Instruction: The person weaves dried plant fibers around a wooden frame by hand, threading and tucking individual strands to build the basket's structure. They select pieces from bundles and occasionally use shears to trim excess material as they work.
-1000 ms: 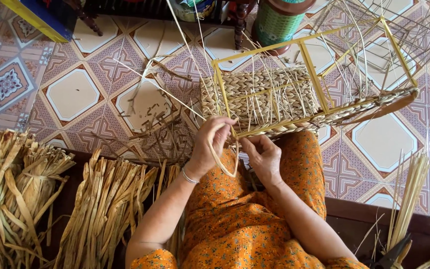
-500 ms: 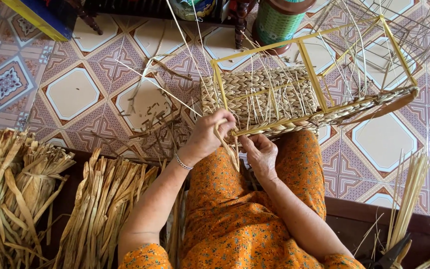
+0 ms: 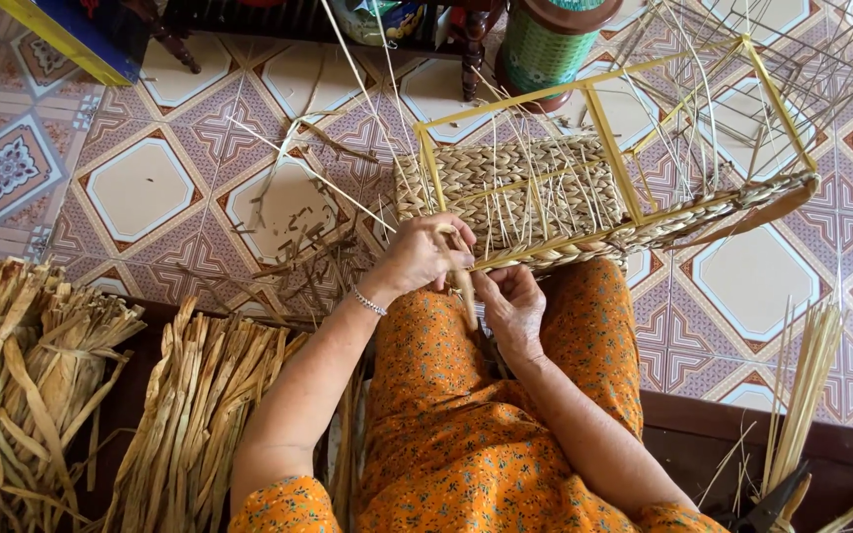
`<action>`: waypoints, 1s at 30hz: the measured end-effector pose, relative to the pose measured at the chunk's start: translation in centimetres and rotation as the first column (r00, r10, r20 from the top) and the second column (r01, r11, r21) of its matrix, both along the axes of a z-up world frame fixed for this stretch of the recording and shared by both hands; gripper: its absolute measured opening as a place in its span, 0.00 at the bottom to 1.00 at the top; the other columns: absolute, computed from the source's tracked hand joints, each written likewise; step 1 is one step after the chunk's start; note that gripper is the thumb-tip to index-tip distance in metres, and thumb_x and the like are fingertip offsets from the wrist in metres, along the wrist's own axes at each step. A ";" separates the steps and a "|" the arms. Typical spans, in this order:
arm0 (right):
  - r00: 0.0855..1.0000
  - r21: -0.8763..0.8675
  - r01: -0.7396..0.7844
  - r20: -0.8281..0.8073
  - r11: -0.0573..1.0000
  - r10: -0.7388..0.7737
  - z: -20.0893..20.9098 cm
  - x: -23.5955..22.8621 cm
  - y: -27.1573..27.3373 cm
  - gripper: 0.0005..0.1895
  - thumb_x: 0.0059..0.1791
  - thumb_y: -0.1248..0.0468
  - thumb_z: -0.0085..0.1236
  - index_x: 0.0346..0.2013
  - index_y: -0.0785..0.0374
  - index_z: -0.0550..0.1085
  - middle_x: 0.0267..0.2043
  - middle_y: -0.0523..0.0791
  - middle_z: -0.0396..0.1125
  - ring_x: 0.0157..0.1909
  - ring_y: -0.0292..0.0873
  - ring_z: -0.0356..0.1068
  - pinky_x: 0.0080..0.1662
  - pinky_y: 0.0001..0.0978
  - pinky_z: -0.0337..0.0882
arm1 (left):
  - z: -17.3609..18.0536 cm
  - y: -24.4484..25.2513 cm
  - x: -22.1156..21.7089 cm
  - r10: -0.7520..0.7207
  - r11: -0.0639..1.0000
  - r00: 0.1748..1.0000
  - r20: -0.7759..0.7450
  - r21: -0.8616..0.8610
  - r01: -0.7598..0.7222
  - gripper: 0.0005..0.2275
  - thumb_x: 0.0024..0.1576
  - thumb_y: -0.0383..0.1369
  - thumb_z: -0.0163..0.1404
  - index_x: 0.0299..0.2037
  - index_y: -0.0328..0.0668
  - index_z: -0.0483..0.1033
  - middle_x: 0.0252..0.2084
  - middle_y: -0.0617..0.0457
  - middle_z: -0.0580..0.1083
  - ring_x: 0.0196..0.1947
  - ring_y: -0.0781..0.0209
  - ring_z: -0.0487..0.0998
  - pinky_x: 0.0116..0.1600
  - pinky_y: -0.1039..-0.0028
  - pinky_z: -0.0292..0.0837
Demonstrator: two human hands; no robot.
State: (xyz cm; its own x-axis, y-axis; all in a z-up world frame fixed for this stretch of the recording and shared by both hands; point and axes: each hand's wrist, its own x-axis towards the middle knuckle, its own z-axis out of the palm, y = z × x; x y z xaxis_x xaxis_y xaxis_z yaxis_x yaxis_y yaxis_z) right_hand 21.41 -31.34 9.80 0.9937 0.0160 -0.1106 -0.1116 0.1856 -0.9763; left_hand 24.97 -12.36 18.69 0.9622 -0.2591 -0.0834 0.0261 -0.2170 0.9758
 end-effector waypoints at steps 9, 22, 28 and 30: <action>0.987 -0.018 0.024 0.161 1.000 -0.021 -1.3 0.4 0.1 0.08 0.51 0.72 0.62 0.35 0.64 0.69 0.32 0.43 0.71 0.30 0.30 0.71 0.31 0.21 0.74 | -6.5 0.1 3.8 -0.208 0.968 0.897 0.391 0.215 0.131 0.07 0.48 0.28 0.66 0.30 0.39 0.81 0.25 0.55 0.77 0.21 0.72 0.74 0.26 0.87 0.70; 0.948 -0.151 0.053 0.317 0.987 -0.002 1.1 0.0 0.0 0.08 0.51 0.74 0.61 0.41 0.64 0.71 0.36 0.42 0.74 0.34 0.29 0.72 0.37 0.21 0.75 | -0.3 -0.3 1.4 -0.118 0.975 0.988 -0.104 0.178 0.135 0.07 0.52 0.31 0.60 0.36 0.38 0.78 0.23 0.58 0.77 0.14 0.70 0.72 0.17 0.85 0.70; 0.764 -0.533 0.241 0.620 0.811 0.180 3.9 0.6 -1.0 0.08 0.49 0.73 0.64 0.40 0.63 0.73 0.34 0.42 0.75 0.26 0.30 0.71 0.29 0.21 0.73 | -1.2 0.0 -1.4 -0.196 0.965 0.967 0.160 0.207 0.162 0.20 0.54 0.22 0.56 0.57 0.39 0.73 0.32 0.51 0.77 0.20 0.67 0.73 0.21 0.83 0.72; 0.656 -0.625 0.307 0.685 0.718 0.315 4.1 1.2 -1.3 0.09 0.49 0.71 0.63 0.43 0.65 0.74 0.33 0.44 0.74 0.25 0.32 0.71 0.27 0.23 0.72 | -2.5 -0.2 -1.8 -0.102 0.991 0.913 0.394 0.124 0.057 0.22 0.58 0.23 0.58 0.63 0.39 0.68 0.35 0.52 0.78 0.27 0.70 0.78 0.31 0.85 0.80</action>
